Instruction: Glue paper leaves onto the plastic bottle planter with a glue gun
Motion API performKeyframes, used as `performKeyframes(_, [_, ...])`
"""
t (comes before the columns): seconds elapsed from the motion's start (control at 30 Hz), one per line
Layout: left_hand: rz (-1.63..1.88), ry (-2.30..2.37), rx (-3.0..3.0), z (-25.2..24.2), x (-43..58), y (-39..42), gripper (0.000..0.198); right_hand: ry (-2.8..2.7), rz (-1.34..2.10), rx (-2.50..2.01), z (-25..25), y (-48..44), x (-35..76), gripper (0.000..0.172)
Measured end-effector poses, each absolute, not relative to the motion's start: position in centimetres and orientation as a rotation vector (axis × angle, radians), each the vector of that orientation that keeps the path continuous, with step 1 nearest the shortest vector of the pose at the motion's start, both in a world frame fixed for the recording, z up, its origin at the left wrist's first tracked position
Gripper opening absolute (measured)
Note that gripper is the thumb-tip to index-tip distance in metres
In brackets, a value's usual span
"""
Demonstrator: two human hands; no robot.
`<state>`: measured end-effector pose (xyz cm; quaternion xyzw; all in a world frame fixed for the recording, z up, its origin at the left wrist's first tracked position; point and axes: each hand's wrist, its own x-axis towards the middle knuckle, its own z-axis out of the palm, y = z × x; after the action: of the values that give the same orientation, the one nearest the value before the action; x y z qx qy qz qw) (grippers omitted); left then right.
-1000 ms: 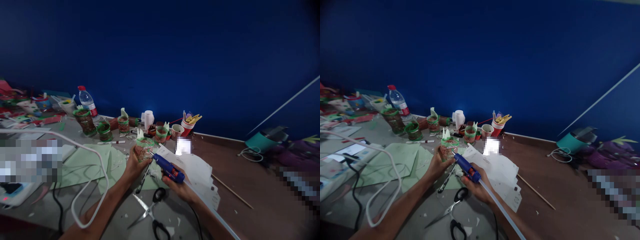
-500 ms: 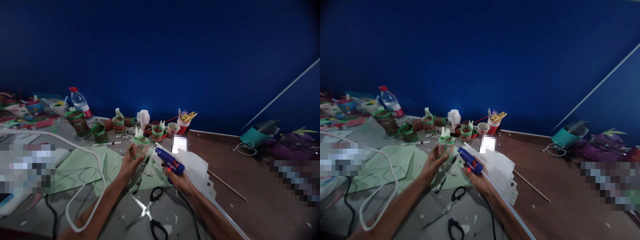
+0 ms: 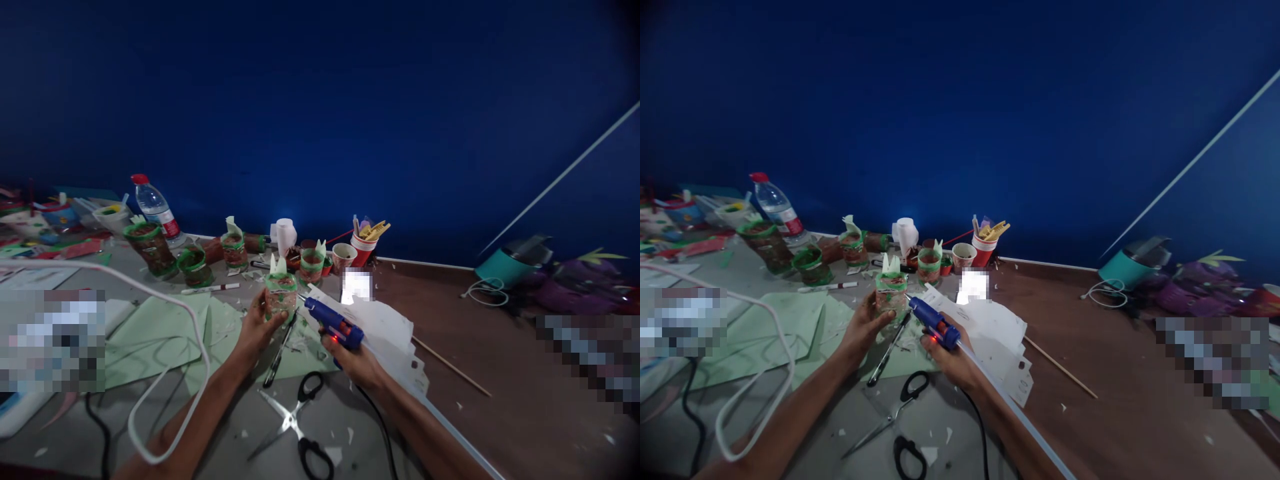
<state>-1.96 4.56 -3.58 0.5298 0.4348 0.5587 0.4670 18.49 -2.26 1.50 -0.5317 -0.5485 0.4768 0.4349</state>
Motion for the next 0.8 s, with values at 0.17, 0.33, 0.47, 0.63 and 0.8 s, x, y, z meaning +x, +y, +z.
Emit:
performKeyframes(0.17, [1.315,1.008,1.317,-3.34,-1.99,4.42,0.065,-1.393,1.162,-1.284,1.41,-2.18,18.52,0.024])
performKeyframes(0.33, [1.290,1.013,1.339,-3.60,-2.17,4.51,0.064,-1.407,1.134,-1.289,1.09,-2.10,18.52,0.023])
performKeyframes(0.47, [1.290,0.984,1.332,-3.61,-2.21,4.56,0.062,-1.416,1.105,-1.330,1.17,-2.03,18.51,0.022])
performKeyframes(0.63, [1.269,0.975,1.322,-3.20,-2.08,4.36,0.057,-1.450,1.071,-1.301,1.18,-1.90,18.59,0.017])
performKeyframes(0.8, [1.288,0.952,1.298,-3.19,-1.89,4.29,0.058,-1.468,1.037,-1.286,1.04,-1.81,18.62,0.019])
